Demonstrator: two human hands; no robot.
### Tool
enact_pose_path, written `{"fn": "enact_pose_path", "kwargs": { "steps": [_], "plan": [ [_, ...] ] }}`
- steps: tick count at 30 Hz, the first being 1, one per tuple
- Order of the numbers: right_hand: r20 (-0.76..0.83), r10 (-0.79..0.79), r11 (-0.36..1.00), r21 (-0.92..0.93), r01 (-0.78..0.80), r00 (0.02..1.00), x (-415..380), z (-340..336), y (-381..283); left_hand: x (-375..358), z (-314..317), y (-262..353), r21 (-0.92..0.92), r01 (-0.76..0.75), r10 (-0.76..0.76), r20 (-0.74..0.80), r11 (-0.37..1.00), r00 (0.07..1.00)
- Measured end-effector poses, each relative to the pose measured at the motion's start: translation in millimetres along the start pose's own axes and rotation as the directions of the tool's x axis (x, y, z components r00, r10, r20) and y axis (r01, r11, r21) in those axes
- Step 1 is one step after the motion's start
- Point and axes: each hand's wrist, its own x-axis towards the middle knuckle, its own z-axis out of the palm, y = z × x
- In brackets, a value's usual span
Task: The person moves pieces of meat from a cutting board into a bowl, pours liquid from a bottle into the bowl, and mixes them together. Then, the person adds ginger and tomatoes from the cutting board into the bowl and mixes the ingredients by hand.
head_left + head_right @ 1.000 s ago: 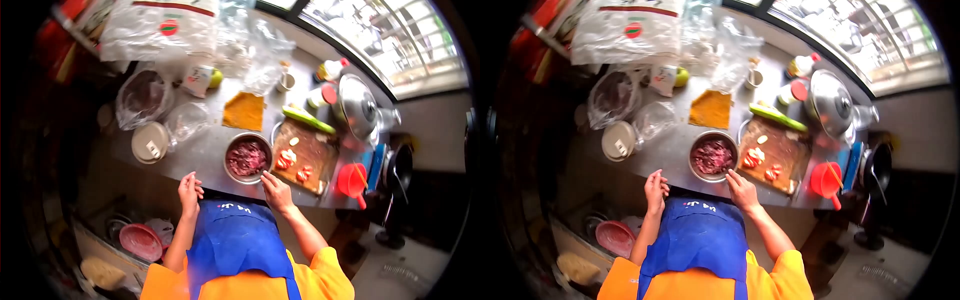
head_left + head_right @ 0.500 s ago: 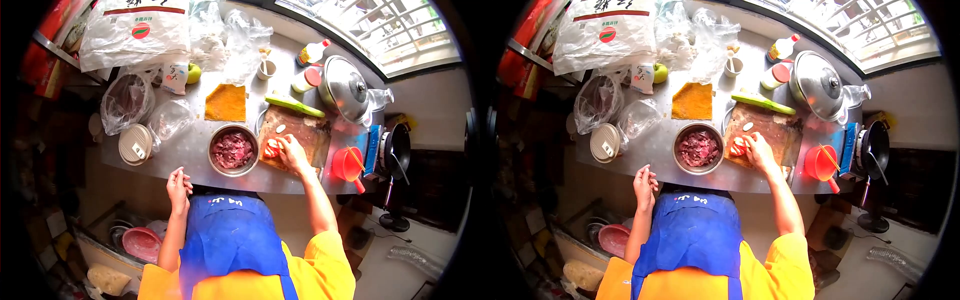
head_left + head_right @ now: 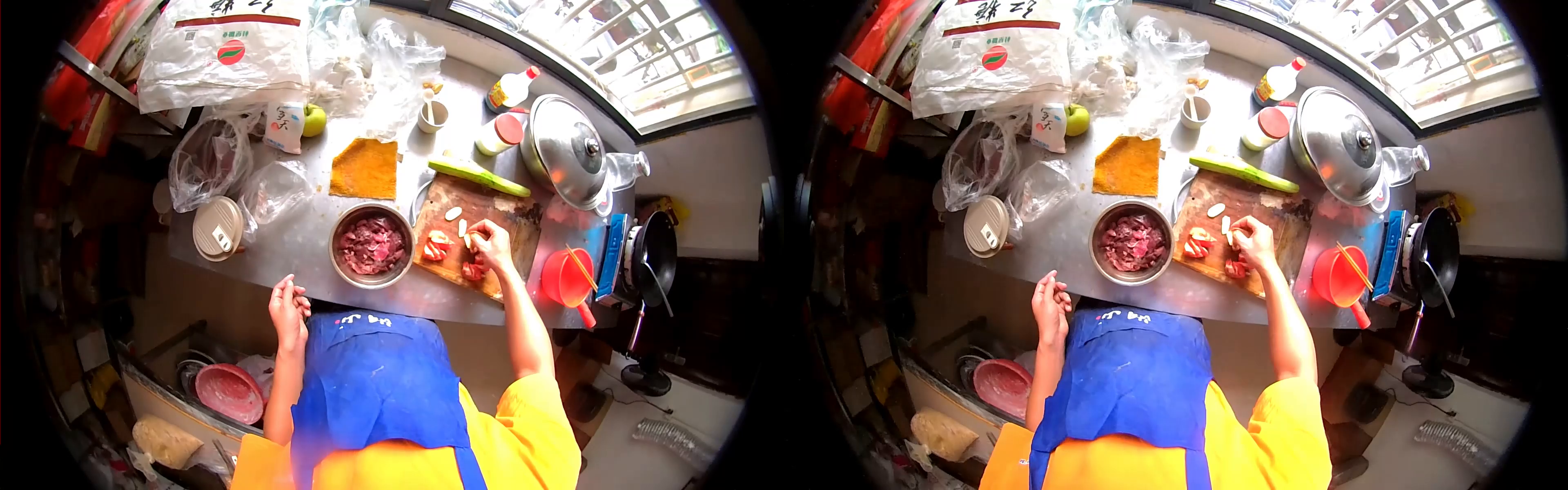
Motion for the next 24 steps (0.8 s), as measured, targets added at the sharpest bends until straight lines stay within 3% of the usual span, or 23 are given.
{"fn": "enact_pose_path", "kwargs": {
  "steps": [1,2,3,5,9,12,15,16,18,21,24],
  "plan": [
    [0.103,0.235,0.952,0.174,-0.250,0.967,-1,-4,-2,-1,2,0,-0.001,-0.001,0.001,-0.001,1.000,1.000],
    [0.109,0.222,0.926,0.286,-0.244,0.969,-1,-3,5,-2,3,0,-0.006,0.002,-0.002,-0.001,1.000,1.000],
    [0.110,0.221,0.926,0.287,-0.244,0.969,-2,-5,1,-3,4,0,-0.011,0.006,-0.006,-0.001,1.000,1.000],
    [0.153,0.326,0.817,0.451,-0.359,0.933,-6,-10,-5,-5,8,0,-0.010,0.008,-0.008,0.000,1.000,1.000],
    [0.134,0.305,0.729,0.604,-0.322,0.943,-12,-6,-9,-4,8,-5,-0.021,0.021,-0.021,0.002,1.000,1.000],
    [0.107,0.178,0.795,0.571,-0.207,0.978,-26,-4,-77,0,1,-11,-0.016,0.018,-0.017,0.022,1.000,1.000],
    [0.060,-0.106,0.845,0.532,0.058,0.993,-42,13,-146,0,3,-10,-0.012,0.024,-0.023,0.037,1.000,0.999],
    [0.068,-0.150,0.888,0.448,0.104,0.986,-46,21,-159,0,4,-10,-0.010,0.025,-0.025,0.039,1.000,0.999],
    [-0.032,-0.458,0.885,0.075,0.459,0.888,-45,43,-188,0,6,-8,-0.004,0.026,-0.026,0.050,1.000,0.998],
    [0.066,-0.504,0.862,-0.021,0.506,0.861,-30,103,-167,-1,6,-5,-0.013,0.040,-0.039,0.050,0.999,0.998],
    [0.007,-0.446,0.893,-0.066,0.446,0.895,-28,128,-143,-1,4,0,-0.004,0.044,-0.043,0.034,0.999,0.998]
  ]
}}
